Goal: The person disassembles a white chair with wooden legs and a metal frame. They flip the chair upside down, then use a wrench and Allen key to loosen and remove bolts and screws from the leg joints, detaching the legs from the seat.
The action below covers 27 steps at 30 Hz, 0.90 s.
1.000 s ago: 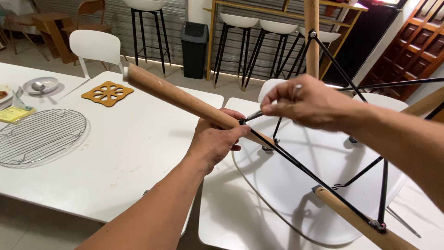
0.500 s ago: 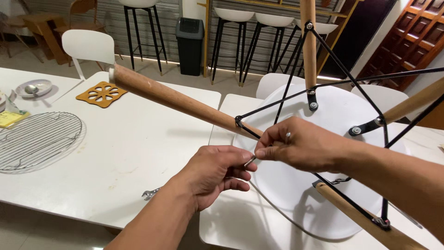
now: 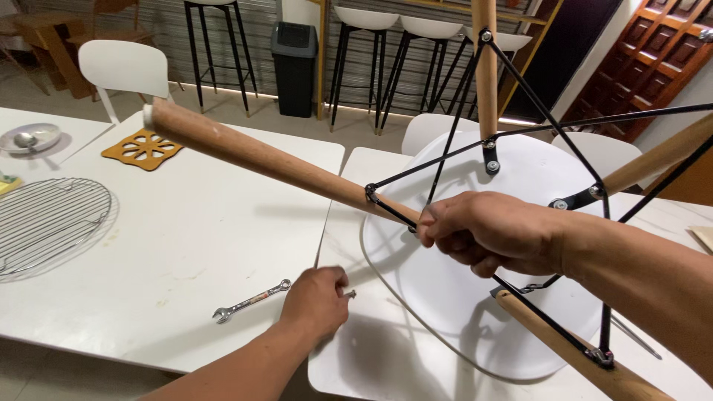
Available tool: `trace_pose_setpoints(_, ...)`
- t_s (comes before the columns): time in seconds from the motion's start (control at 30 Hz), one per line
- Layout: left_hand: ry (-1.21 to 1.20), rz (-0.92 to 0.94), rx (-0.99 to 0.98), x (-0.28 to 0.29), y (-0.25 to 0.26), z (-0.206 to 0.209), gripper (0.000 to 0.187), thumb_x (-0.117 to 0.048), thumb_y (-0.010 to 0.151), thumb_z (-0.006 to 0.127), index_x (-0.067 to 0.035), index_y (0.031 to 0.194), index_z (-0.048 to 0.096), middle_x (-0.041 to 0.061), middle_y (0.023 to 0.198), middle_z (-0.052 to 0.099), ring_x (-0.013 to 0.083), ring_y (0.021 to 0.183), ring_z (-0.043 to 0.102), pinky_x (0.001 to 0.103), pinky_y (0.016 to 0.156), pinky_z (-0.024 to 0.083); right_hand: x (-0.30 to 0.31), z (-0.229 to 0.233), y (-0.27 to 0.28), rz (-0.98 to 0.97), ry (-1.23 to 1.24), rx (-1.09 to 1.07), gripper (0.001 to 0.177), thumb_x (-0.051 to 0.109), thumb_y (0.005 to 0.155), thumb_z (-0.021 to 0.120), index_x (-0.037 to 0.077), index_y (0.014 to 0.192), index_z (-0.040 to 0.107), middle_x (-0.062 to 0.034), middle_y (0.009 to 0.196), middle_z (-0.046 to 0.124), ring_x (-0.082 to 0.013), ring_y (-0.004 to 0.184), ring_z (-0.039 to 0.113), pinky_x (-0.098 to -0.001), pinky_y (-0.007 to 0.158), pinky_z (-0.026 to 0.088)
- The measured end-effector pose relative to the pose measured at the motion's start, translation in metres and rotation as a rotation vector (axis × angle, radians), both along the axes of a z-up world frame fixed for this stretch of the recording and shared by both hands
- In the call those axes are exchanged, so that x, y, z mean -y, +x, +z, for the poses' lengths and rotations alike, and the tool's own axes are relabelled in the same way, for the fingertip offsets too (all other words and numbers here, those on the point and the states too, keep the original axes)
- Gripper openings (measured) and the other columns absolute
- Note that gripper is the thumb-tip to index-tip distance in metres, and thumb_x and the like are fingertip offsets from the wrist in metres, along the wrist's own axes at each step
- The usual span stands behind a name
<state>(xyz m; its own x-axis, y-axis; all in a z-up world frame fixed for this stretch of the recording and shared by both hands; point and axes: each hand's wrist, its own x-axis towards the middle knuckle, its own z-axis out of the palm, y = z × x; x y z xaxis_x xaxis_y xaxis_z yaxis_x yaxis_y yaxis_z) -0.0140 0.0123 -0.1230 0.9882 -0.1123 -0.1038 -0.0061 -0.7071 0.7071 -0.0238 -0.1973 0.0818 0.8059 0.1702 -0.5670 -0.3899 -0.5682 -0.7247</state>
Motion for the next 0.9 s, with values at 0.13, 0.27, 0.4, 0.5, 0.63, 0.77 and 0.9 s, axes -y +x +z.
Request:
trace_pose_setpoints(0.13, 0.032, -0.011, -0.047, 0.002, -0.003, -0.001, 0.023, -0.004, 0.084, 0.064, -0.007, 0.104, 0.074, 0.012, 0.105, 0.074, 0.0282, 0.096, 0.072, 0.037, 0.089, 0.057, 0.001, 0.0, -0.005, -0.036, 0.009, -0.025, 0.014, 0.02, 0.092, 0.055, 0.008, 0.089, 0.061, 0.0032, 0.066, 0.044, -0.0101, 0.053, 0.029, -0.0267, 0.045, 0.026)
trace_pose_setpoints(0.27, 0.025, -0.016, -0.047, 0.001, -0.002, -0.001, 0.025, -0.005, 0.082, 0.066, -0.005, 0.107, 0.072, 0.012, 0.107, 0.073, 0.0283, 0.099, 0.071, 0.037, 0.091, 0.056, 0.004, 0.004, -0.008, -0.064, 0.184, -0.086, 0.023, 0.026, 0.093, 0.045, 0.009, 0.088, 0.06, 0.0009, 0.064, 0.047, -0.0094, 0.051, 0.041, -0.0238, 0.041, 0.032)
trace_pose_setpoints(0.4, 0.0, -0.022, -0.006, -0.002, -0.002, -0.002, 0.028, -0.005, 0.08, 0.067, -0.005, 0.108, 0.072, 0.013, 0.108, 0.073, 0.0289, 0.101, 0.07, 0.037, 0.093, 0.055, 0.002, 0.005, -0.005, -0.058, 0.217, -0.083, 0.028, 0.026, 0.095, 0.039, 0.009, 0.088, 0.06, -0.0011, 0.064, 0.052, -0.0112, 0.052, 0.053, -0.0255, 0.04, 0.043)
trace_pose_setpoints(0.5, -0.007, -0.017, -0.015, -0.004, -0.001, -0.004, 0.028, -0.004, 0.081, 0.067, -0.005, 0.109, 0.071, 0.014, 0.109, 0.074, 0.0293, 0.101, 0.071, 0.036, 0.093, 0.056, -0.003, 0.004, -0.004, -0.053, 0.226, -0.087, 0.022, 0.018, 0.093, 0.04, 0.009, 0.089, 0.06, -0.002, 0.065, 0.053, -0.0132, 0.054, 0.057, -0.0275, 0.042, 0.048)
trace_pose_setpoints(0.63, -0.013, -0.029, -0.005, -0.005, 0.001, -0.009, 0.028, -0.008, 0.08, 0.072, -0.006, 0.108, 0.071, 0.013, 0.109, 0.073, 0.029, 0.103, 0.07, 0.036, 0.094, 0.055, -0.012, 0.002, -0.009, -0.028, 0.149, -0.079, 0.013, 0.016, 0.095, 0.05, 0.009, 0.092, 0.061, -0.0037, 0.067, 0.056, -0.0149, 0.057, 0.06, -0.0289, 0.046, 0.052)
trace_pose_setpoints(0.77, 0.025, -0.06, 0.018, -0.008, 0.006, -0.014, 0.029, -0.013, 0.079, 0.075, -0.007, 0.107, 0.072, 0.012, 0.106, 0.075, 0.029, 0.102, 0.071, 0.036, 0.093, 0.056, -0.023, 0.002, -0.016, 0.006, 0.084, -0.085, 0.014, 0.018, 0.095, 0.052, 0.009, 0.097, 0.062, -0.0065, 0.07, 0.061, -0.0176, 0.062, 0.066, -0.0308, 0.051, 0.058)
trace_pose_setpoints(0.9, 0.052, -0.097, 0.025, -0.009, 0.01, -0.015, 0.033, -0.014, 0.077, 0.076, -0.008, 0.11, 0.072, 0.011, 0.105, 0.075, 0.0283, 0.101, 0.072, 0.036, 0.093, 0.056, -0.033, 0.0, -0.021, 0.038, -0.065, -0.074, 0.013, 0.016, 0.096, 0.052, 0.009, 0.102, 0.061, -0.0109, 0.076, 0.066, -0.0226, 0.07, 0.074, -0.0329, 0.057, 0.062)
